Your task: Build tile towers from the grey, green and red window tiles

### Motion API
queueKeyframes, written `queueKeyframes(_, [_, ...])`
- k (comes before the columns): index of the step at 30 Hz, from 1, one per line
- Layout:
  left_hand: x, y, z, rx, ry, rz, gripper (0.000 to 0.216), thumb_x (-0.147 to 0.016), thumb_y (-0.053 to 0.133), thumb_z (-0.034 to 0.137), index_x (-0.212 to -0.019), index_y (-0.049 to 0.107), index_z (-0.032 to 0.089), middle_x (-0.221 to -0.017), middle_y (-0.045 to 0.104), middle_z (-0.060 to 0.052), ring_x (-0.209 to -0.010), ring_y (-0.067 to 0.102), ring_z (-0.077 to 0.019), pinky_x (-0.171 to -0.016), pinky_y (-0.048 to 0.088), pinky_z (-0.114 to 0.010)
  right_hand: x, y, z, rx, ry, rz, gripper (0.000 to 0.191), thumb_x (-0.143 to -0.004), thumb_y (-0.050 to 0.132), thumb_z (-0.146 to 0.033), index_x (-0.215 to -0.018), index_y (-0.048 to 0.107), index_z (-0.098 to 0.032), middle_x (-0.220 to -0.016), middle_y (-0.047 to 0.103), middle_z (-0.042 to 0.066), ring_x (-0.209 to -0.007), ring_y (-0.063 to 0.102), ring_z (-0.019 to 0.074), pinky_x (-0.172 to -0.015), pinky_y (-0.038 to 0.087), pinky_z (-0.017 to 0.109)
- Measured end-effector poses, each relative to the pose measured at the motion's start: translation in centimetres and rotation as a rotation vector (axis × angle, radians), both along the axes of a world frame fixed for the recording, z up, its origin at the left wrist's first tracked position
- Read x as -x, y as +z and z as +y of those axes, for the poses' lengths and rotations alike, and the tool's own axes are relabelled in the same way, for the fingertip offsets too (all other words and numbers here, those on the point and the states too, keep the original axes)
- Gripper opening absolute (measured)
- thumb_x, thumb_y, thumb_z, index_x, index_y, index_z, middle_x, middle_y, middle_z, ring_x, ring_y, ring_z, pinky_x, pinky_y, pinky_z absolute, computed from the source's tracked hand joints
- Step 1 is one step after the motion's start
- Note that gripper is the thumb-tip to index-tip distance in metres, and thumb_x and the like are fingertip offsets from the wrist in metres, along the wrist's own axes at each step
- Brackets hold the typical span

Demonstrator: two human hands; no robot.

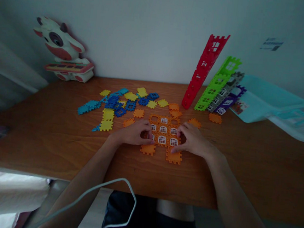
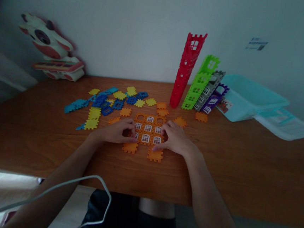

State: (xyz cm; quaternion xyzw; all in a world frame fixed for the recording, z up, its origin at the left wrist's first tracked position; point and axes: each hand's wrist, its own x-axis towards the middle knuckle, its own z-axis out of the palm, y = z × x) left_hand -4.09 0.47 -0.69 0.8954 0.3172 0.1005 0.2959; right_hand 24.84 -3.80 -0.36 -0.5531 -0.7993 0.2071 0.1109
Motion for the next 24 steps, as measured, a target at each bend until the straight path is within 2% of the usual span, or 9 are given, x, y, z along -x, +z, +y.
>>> queueKeyframes(3, [0.0, 0.0, -0.2, -0.029, 0.058, 0.028, 0.045, -0.086, 0.062, 0.066, -0.086, 0.065, 0.021, -0.102, 0.052, -0.005, -0.098, 0.052, -0.0220, -0.090, 0.044, -0.035, -0.1, 0.0, -0.2, -0.017, -0.046, -0.028, 0.068, -0.048, 0.087, -0.072, -0.084, 0.053, -0.024, -0.102, 0.054, 0.007, -0.099, 0.054, 0.0312, -0.085, 0.045, 0.042])
queueKeyframes(8, [0.0, 0.1, -0.5, -0.098, 0.161, 0.196, 0.057, -0.079, 0.060, 0.077, -0.090, 0.058, 0.021, -0.106, 0.050, -0.007, -0.103, 0.048, -0.0269, -0.097, 0.042, -0.044, 0.1, 0.1, -0.4, 0.002, -0.065, -0.064, 0.070, -0.049, 0.085, -0.074, -0.086, 0.051, -0.025, -0.102, 0.052, 0.006, -0.101, 0.052, 0.0322, -0.089, 0.043, 0.046])
queueKeyframes(12, [-0.2, 0.6, -1.1, -0.102, 0.199, 0.277, 0.062, -0.077, 0.057, 0.081, -0.095, 0.057, 0.022, -0.112, 0.049, -0.009, -0.107, 0.047, -0.0298, -0.098, 0.042, -0.046, 0.1, 0.0, -0.3, 0.003, -0.062, -0.085, 0.068, -0.051, 0.083, -0.074, -0.086, 0.052, -0.025, -0.102, 0.053, 0.007, -0.101, 0.053, 0.0326, -0.090, 0.043, 0.047])
queueKeyframes(17, [-0.8, 1.3, -2.6, -0.096, 0.316, 0.389, 0.069, -0.078, 0.051, 0.085, -0.104, 0.058, 0.021, -0.120, 0.050, -0.013, -0.114, 0.048, -0.0356, -0.097, 0.043, -0.049, 0.0, -0.2, -0.3, -0.002, -0.052, -0.088, 0.066, -0.054, 0.080, -0.076, -0.086, 0.052, -0.025, -0.103, 0.055, 0.007, -0.101, 0.054, 0.0336, -0.090, 0.043, 0.048])
queueKeyframes(21, [-1.6, 1.6, -4.0, -0.199, 0.405, 0.539, 0.079, -0.083, 0.044, 0.084, -0.119, 0.058, 0.016, -0.128, 0.051, -0.020, -0.118, 0.048, -0.0418, -0.097, 0.041, -0.055, 0.0, -0.1, -0.3, -0.002, -0.054, -0.100, 0.066, -0.055, 0.079, -0.078, -0.086, 0.053, -0.025, -0.103, 0.055, 0.007, -0.102, 0.054, 0.0338, -0.090, 0.043, 0.049])
queueKeyframes(24, [-2.0, 1.6, -4.8, -0.268, 0.443, 0.635, 0.083, -0.085, 0.041, 0.084, -0.120, 0.059, 0.011, -0.127, 0.053, -0.024, -0.116, 0.049, -0.0446, -0.094, 0.041, -0.057, 0.1, 0.1, -0.3, 0.014, -0.052, -0.109, 0.065, -0.056, 0.078, -0.078, -0.086, 0.054, -0.025, -0.103, 0.055, 0.007, -0.101, 0.054, 0.0333, -0.089, 0.043, 0.048])
